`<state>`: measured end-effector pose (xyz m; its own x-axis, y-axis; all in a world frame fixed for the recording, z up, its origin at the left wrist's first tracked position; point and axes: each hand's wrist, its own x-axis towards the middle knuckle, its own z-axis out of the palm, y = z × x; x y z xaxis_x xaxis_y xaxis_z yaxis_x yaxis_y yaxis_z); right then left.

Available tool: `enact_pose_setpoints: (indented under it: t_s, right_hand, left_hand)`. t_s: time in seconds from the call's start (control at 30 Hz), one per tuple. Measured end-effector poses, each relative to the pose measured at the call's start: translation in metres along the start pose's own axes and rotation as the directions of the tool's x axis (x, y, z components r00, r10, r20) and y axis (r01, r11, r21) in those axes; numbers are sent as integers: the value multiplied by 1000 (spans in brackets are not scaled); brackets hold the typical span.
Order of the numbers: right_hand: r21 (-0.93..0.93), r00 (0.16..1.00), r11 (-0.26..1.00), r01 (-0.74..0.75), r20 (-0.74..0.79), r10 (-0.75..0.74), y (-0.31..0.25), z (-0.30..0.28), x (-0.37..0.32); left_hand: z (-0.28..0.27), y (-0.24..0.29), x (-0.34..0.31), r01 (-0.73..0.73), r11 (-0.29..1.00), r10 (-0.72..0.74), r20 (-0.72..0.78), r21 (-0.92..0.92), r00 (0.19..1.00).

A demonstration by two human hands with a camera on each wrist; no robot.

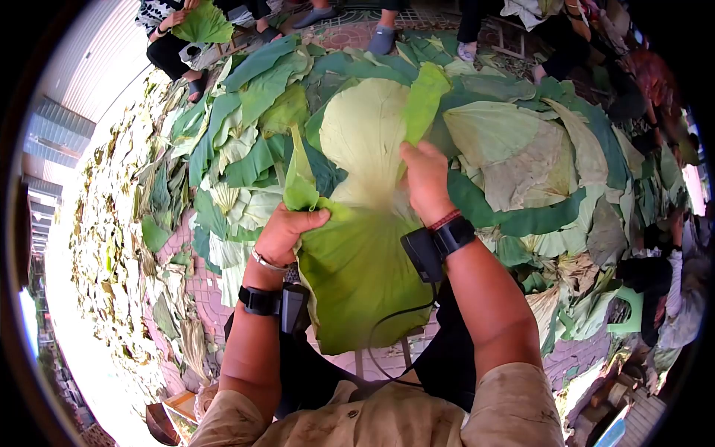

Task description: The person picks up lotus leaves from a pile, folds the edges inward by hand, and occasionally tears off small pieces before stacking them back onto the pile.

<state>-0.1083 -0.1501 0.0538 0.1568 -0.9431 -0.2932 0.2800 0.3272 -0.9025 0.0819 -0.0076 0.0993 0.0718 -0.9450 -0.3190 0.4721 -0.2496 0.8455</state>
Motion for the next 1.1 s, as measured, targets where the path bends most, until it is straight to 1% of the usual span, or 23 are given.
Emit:
enact_pose_setpoints:
  t_s: [0.07, 0.17, 0.23, 0.33, 0.37, 0.53, 0.63, 0.73, 0.83, 0.93, 0.97, 1.0, 1.03, 1.07, 1.1]
  right_hand:
    - [51, 1000, 999, -5, -28, 6, -7, -5, 3]
    - [54, 1000, 998, 20, 3, -20, -3, -18, 16]
    - [53, 999, 998, 33, -31, -32, -9, -23, 20]
    - [62, 996, 996, 61, -64, -57, -21, -29, 23]
    - [63, 995, 995, 73, -73, -68, -25, -31, 23]
    - [43, 996, 995, 93, -5, -93, -42, -37, 20]
    - [50, 996, 995, 88, 26, -89, -48, -33, 15]
    - [35, 994, 996, 82, 75, -84, -48, -31, 12]
    - [-3, 992, 997, 77, 98, -77, -46, -30, 10]
    - [-24, 990, 997, 76, 121, -73, -44, -24, 5]
    - [-28, 989, 997, 76, 129, -72, -43, -22, 3]
    - [-40, 988, 997, 64, 144, -57, -41, -21, 3]
    - [-53, 986, 997, 54, 158, -45, -38, -20, 3]
    - [-65, 984, 997, 43, 174, -31, -36, -18, 3]
    - [-69, 982, 997, 37, 186, -23, -35, -14, 0]
  left_hand:
    - [-1, 2, -2, -4, 1000, 4, -3, 4, 1000]
    - [-12, 1, -3, 25, 1000, -25, -3, 14, 1000]
    - [-14, 0, -3, 31, 999, -31, -10, -17, 999]
    - [-16, 2, -6, 14, 1000, -14, 0, 13, 1000]
    - [-16, 2, -5, 10, 1000, -10, -19, 18, 1000]
    - [-15, -4, 1, -19, 999, 22, -99, 34, 995]
    - [-10, -9, 5, -89, 996, 91, -176, 20, 980]
    - [-7, -5, 4, -92, 995, 86, -184, -26, 979]
    - [-12, -8, 6, -120, 992, 125, -177, 34, 976]
    - [-34, -25, 18, -208, 963, 249, -278, 170, 928]
    - [-41, -30, 22, -216, 832, 450, -393, 512, 802]
    - [-40, -26, 22, -122, 607, 654, -406, 786, 639]
    - [-38, -22, 21, 55, 326, 827, -313, 944, 468]
    - [-33, -22, 16, 118, 254, 846, -280, 960, 454]
    - [-24, -19, 13, -19, 276, 804, -220, 961, 552]
